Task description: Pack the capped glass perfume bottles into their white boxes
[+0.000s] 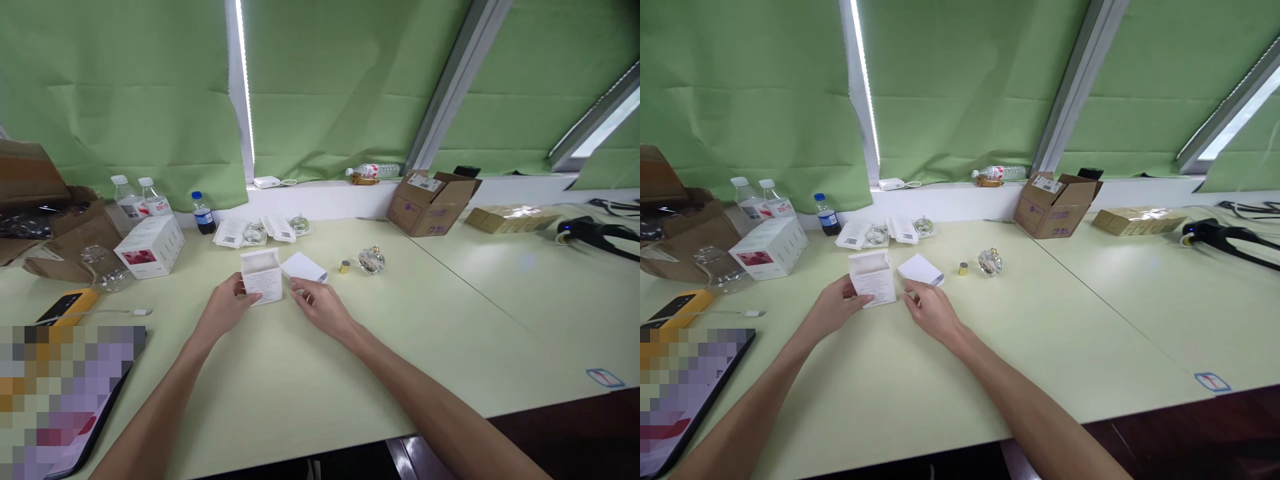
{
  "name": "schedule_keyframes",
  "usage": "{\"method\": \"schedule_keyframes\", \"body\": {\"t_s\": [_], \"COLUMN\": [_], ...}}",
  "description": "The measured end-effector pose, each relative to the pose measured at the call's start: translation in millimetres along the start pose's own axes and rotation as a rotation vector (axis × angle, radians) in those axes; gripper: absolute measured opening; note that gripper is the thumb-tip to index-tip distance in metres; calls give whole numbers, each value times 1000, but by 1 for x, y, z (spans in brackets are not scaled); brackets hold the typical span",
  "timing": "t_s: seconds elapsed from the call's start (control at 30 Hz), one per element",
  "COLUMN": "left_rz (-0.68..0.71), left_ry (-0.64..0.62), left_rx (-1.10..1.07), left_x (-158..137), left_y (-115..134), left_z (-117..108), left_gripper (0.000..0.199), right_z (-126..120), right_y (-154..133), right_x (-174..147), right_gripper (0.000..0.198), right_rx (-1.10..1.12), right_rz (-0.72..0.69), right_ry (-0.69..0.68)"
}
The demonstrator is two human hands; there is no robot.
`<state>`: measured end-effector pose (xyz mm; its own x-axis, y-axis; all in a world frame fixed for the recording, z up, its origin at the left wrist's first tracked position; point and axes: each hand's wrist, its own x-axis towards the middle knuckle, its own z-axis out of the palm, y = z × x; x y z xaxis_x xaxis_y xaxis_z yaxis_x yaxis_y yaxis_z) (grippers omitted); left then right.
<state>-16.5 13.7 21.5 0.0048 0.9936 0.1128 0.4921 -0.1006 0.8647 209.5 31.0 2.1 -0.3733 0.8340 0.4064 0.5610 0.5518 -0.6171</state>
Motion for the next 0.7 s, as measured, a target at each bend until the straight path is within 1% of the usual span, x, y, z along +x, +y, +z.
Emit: {"method": "schedule_keyframes", "body": {"t_s": [0.07, 0.13, 0.2, 0.23, 0.27, 0.33, 0.4, 0.47, 0.53, 0.6, 0.7], "left_rz": [-36, -47, -43, -40, -39, -35, -33, -29, -25, -26, -42], "left_ry": [51, 61, 61, 61, 61, 55, 52, 54, 42, 28, 38], "left_rx": [37, 50, 56, 58, 58, 46, 34, 25, 28, 36, 40], "left_x": [2, 3, 3, 2, 2, 2, 2, 3, 3, 3, 2], "left_y": [-2, -4, -4, -4, -4, -5, -7, -9, -11, -11, -8], "left_z": [-3, -4, -4, -4, -3, -2, -1, -1, -1, -1, -1], "left_gripper": [40, 41, 40, 40, 40, 41, 42, 42, 41, 41, 41], "right_z": [-5, -11, -17, -18, -19, -18, -16, -15, -15, -17, -18], "right_y": [2, 6, 13, 18, 23, 33, 43, 49, 53, 54, 55], "right_x": [2, 4, 7, 9, 10, 12, 14, 15, 16, 17, 17], "right_gripper": [28, 26, 29, 34, 40, 48, 50, 52, 52, 48, 44], "right_rx": [-61, -125, -188, -218, -244, -261, -228, -201, -192, -166, -84], "right_rz": [11, 17, 35, 56, 84, 163, 263, 337, 356, 341, 355], "right_ry": [118, 245, 320, 328, 315, 242, 163, 143, 144, 122, 93]}}
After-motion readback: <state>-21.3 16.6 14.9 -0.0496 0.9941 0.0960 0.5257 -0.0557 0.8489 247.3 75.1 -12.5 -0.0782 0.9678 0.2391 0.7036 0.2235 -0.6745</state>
